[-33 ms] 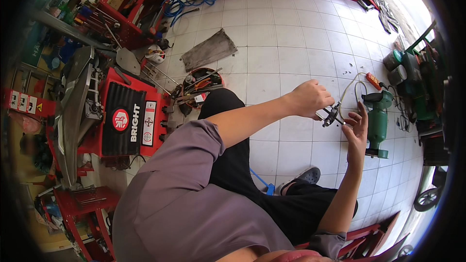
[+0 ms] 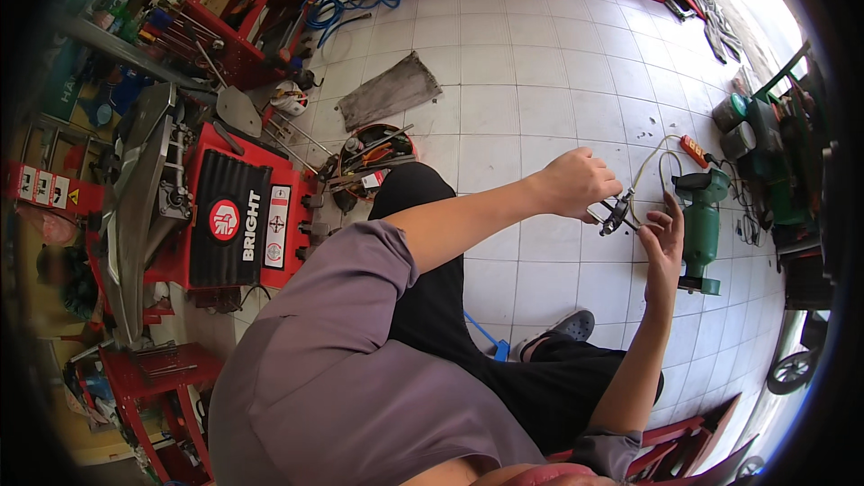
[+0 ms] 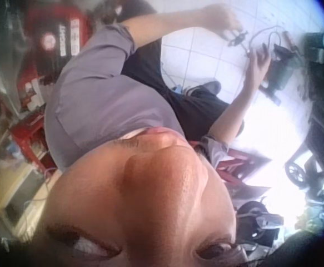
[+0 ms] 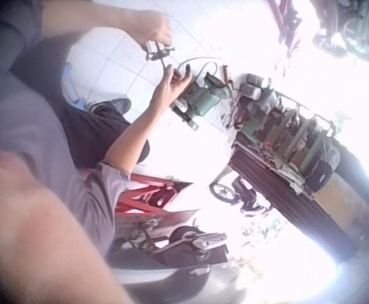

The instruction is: The person holds a mechanical motorcycle component, turning it over to view different sides and using fingers to pull out a small metal pin from the assembly.

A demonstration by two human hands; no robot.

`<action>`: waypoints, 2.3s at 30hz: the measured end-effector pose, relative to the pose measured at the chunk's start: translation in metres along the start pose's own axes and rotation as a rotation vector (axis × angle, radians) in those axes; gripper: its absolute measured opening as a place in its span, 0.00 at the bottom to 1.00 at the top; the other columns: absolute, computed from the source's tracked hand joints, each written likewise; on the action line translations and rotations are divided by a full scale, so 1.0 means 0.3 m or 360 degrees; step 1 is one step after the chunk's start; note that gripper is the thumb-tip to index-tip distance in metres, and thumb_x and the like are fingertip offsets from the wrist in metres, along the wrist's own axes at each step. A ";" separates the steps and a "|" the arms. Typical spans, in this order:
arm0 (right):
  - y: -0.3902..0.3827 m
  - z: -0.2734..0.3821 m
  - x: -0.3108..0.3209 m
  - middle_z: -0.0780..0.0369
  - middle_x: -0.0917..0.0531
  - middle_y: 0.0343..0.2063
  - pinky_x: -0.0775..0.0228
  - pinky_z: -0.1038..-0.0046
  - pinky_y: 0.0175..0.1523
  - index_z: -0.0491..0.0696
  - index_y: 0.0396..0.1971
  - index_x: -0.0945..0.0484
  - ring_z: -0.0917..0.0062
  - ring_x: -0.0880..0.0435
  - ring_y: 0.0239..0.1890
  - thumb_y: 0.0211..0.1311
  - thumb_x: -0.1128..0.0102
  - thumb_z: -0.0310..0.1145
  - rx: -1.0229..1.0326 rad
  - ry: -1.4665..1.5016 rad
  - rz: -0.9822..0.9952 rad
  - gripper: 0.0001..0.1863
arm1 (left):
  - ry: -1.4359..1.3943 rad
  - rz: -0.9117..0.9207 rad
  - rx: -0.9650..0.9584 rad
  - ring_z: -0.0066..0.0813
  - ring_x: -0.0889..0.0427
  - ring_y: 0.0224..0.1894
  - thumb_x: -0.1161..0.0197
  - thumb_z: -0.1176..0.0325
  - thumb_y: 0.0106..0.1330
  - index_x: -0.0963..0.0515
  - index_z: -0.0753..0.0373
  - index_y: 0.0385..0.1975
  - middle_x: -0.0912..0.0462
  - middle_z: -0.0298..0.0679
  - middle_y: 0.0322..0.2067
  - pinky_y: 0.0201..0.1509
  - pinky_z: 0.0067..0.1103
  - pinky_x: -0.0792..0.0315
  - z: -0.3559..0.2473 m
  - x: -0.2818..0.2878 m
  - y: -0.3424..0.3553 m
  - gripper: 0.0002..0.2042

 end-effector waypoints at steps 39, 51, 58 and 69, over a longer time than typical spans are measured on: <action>0.018 -0.048 0.061 0.52 0.25 0.48 0.34 0.68 0.53 0.47 0.64 0.40 0.71 0.24 0.46 0.52 0.36 0.40 0.0216 -0.0276 0.0039 0.38 | -0.0115 0.0011 0.0080 0.29 0.20 0.41 0.22 0.62 0.35 0.24 0.55 0.41 0.18 0.31 0.38 0.44 0.26 0.32 -0.007 -0.006 0.017 0.28; 0.017 -0.071 0.036 0.59 0.20 0.29 0.31 0.79 0.40 0.41 0.60 0.37 0.81 0.22 0.34 0.61 0.40 0.38 0.0181 -0.0131 0.0032 0.30 | -0.0134 -0.0045 0.0071 0.29 0.19 0.41 0.21 0.63 0.35 0.23 0.55 0.41 0.18 0.32 0.38 0.44 0.26 0.32 -0.005 -0.008 0.014 0.28; 0.036 -0.056 0.066 0.55 0.25 0.43 0.31 0.78 0.41 0.44 0.62 0.39 0.80 0.25 0.39 0.58 0.40 0.35 -0.0577 0.0054 0.0205 0.33 | -0.0122 0.0018 0.0079 0.28 0.20 0.41 0.22 0.64 0.35 0.23 0.55 0.41 0.18 0.32 0.38 0.44 0.25 0.32 -0.009 -0.001 0.016 0.28; 0.036 -0.083 0.065 0.53 0.24 0.43 0.30 0.77 0.43 0.43 0.62 0.38 0.76 0.23 0.41 0.58 0.37 0.43 -0.0231 -0.0067 0.0147 0.35 | -0.0119 0.0003 0.0083 0.29 0.19 0.41 0.22 0.64 0.36 0.23 0.55 0.41 0.18 0.32 0.38 0.44 0.26 0.32 -0.006 -0.002 0.017 0.28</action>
Point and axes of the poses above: each hand's wrist, its own y-axis towards the middle knuckle, its own x-axis out of the back of the hand, z = x × y, the point moved 2 cm from there along y, towards the middle knuckle
